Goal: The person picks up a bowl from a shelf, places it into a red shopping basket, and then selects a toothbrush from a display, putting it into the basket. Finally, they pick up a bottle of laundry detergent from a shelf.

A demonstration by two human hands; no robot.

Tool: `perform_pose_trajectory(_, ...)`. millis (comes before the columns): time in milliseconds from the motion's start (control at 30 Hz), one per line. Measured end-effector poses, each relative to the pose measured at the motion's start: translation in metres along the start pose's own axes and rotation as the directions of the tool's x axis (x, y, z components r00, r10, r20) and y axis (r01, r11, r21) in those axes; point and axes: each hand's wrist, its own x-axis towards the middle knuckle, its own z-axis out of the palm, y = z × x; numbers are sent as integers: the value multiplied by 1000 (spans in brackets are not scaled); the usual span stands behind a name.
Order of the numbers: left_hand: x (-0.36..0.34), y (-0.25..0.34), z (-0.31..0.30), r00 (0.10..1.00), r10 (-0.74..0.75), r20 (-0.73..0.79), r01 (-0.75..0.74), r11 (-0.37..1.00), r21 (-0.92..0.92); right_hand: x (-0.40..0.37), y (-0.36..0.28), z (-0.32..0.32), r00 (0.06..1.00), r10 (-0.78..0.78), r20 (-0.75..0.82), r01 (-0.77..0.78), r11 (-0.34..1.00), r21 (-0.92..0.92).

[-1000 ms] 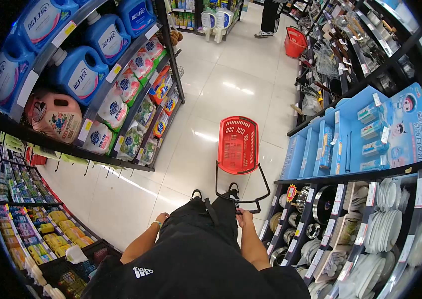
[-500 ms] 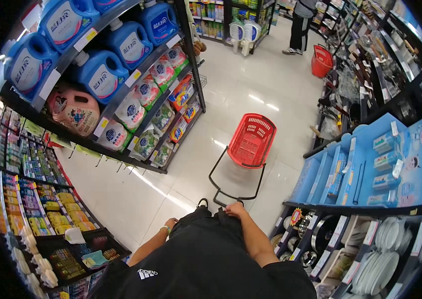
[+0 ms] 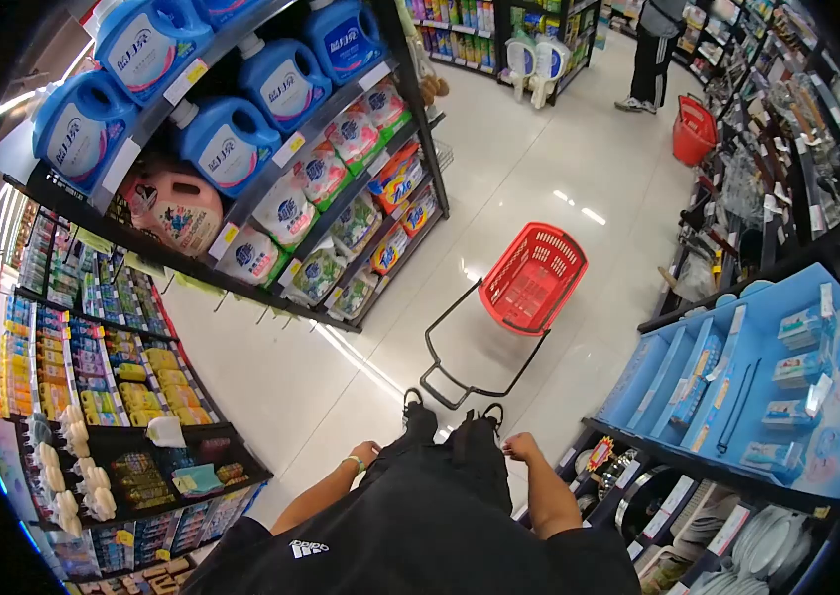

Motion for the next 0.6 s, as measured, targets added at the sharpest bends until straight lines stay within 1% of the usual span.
perform_pose_trajectory(33, -3, -1, 3, 1000, 17, -24, -18, 1000, -13, -5, 0, -4, 999, 29, -30, -30, 999, -27)
perform_pose_trajectory(167, 4, -11, 10, 999, 5, -52, -11, 994, -112, -12, -9, -10, 998, 47, -37, -51, 995, -90)
perform_pose_trajectory(200, 1, -8, 7, 998, 6, -62, -14, 992, -129, -12, -15, -5, 999, 35, -40, -39, 995, -88)
perform_pose_trajectory(233, 1, -3, -2, 998, -22, -56, 12, 986, -164, -5, -29, -1, 999, 11, -50, -16, 995, -98)
perform_pose_trajectory(267, -2, -1, -10, 998, -54, -33, 47, 983, -176, 3, -34, -1, 1000, -17, 16, 18, 997, -74)
perform_pose_trajectory(300, 1, -2, -15, 998, -48, -29, 42, 983, -178, 24, -34, 0, 996, -43, 79, 46, 998, -43)
perform_pose_trajectory(333, 6, -6, -19, 999, -29, -30, 24, 988, -151, 45, -32, 8, 997, -39, 69, 42, 998, -39)
perform_pose_trajectory(367, 12, -9, -23, 1000, -7, -29, 3, 992, -123, 66, -31, 17, 959, -271, 85, 283, 925, -253)
perform_pose_trajectory(400, 18, -15, -29, 1000, 3, -18, -6, 992, -123, 74, -29, 25, 868, -474, 149, 486, 749, -449)
perform_pose_trajectory(433, 26, -22, -35, 999, 37, -10, -38, 994, -99, 55, -43, 41, 871, -473, 136, 479, 751, -455)
perform_pose_trajectory(467, 33, -26, -41, 998, 70, -5, -70, 994, -78, 27, -71, 66, 938, -343, 47, 343, 904, -256)
perform_pose_trajectory(500, 39, -27, -48, 997, 78, -5, -78, 993, -86, 5, -95, 89, 981, -192, -6, 191, 981, -32)
perform_pose_trajectory(533, 44, -30, -56, 996, 87, -35, -90, 992, -85, 7, -99, 102, 981, -195, -10, 194, 980, -40)
perform_pose_trajectory(567, 47, -35, -64, 994, 93, -65, -98, 992, -84, 9, -101, 117, 985, -172, 28, 173, 984, -50)
perform_pose_trajectory(600, 55, -42, -71, 996, 88, -30, -92, 983, -161, 13, -99, 132, 987, -146, 65, 150, 987, -61)
